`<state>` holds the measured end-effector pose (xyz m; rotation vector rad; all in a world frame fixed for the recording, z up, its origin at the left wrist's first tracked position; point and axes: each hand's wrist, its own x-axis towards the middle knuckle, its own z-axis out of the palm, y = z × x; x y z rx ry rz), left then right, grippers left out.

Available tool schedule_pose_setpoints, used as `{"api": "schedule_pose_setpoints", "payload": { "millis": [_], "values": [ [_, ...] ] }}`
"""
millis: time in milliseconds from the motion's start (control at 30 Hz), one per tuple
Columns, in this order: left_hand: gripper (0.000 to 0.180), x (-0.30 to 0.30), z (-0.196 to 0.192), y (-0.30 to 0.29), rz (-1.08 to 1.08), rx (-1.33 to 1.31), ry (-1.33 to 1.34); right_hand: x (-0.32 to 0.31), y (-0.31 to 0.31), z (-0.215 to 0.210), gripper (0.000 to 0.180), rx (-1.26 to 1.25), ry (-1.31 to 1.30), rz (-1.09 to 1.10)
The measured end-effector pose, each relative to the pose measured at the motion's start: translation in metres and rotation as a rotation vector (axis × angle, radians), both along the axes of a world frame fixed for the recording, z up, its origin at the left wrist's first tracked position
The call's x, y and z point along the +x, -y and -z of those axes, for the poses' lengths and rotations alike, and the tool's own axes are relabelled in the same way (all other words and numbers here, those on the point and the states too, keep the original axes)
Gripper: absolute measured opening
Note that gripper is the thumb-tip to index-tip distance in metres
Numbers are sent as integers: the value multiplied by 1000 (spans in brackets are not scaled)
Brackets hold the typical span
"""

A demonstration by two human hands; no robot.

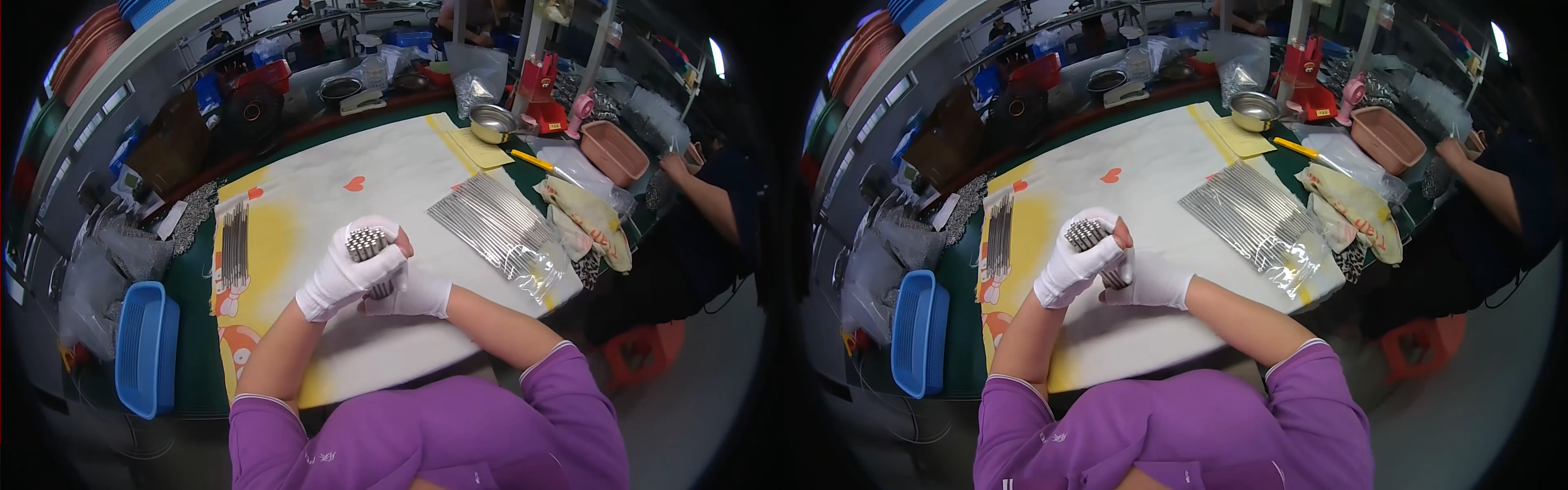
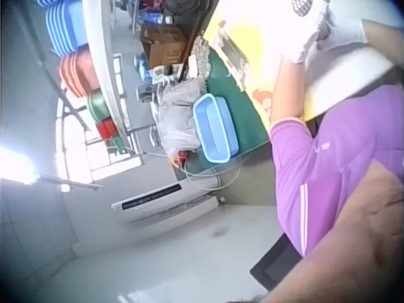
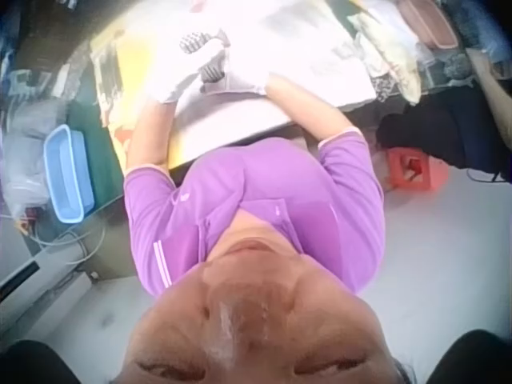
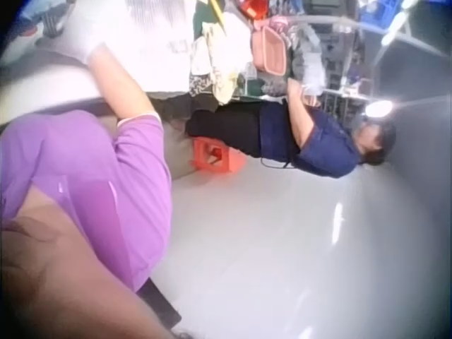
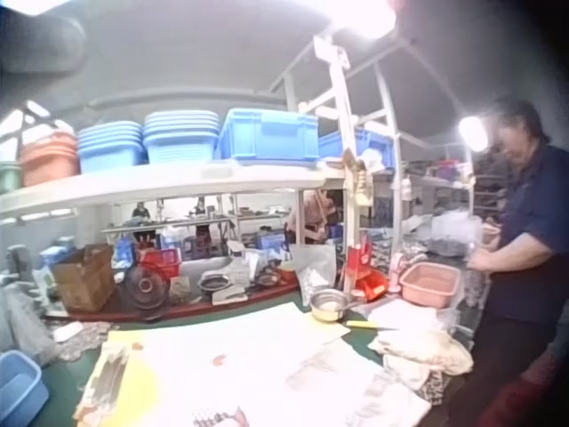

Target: Inspecting and bundling thin metal rods into groups at an assembly station.

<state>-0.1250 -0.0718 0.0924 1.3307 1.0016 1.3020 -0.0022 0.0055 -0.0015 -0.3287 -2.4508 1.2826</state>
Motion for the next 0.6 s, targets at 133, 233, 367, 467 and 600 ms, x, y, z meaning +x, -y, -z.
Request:
{"api": "schedule_pose_setpoints", "payload": {
  "millis": [133, 233, 367, 467, 600],
  "values": [
    [4, -1, -4, 11, -30, 154, -42, -4, 0, -2, 23, 195, -151, 1],
    [8, 1, 9, -3, -56, 64, -81, -5, -8, 6, 33, 0, -21, 20],
    [9, -3, 40, -28, -181, 28, 37, -6, -1, -7, 48, -129, 20, 239],
    [13, -6, 42, -32, -270, 56, 308, -4, 1, -11, 47, -44, 90, 298],
    [18, -43, 43, -47, -269, -90, 940, 4, -3, -18, 63, 166, -93, 112]
  ]
}}
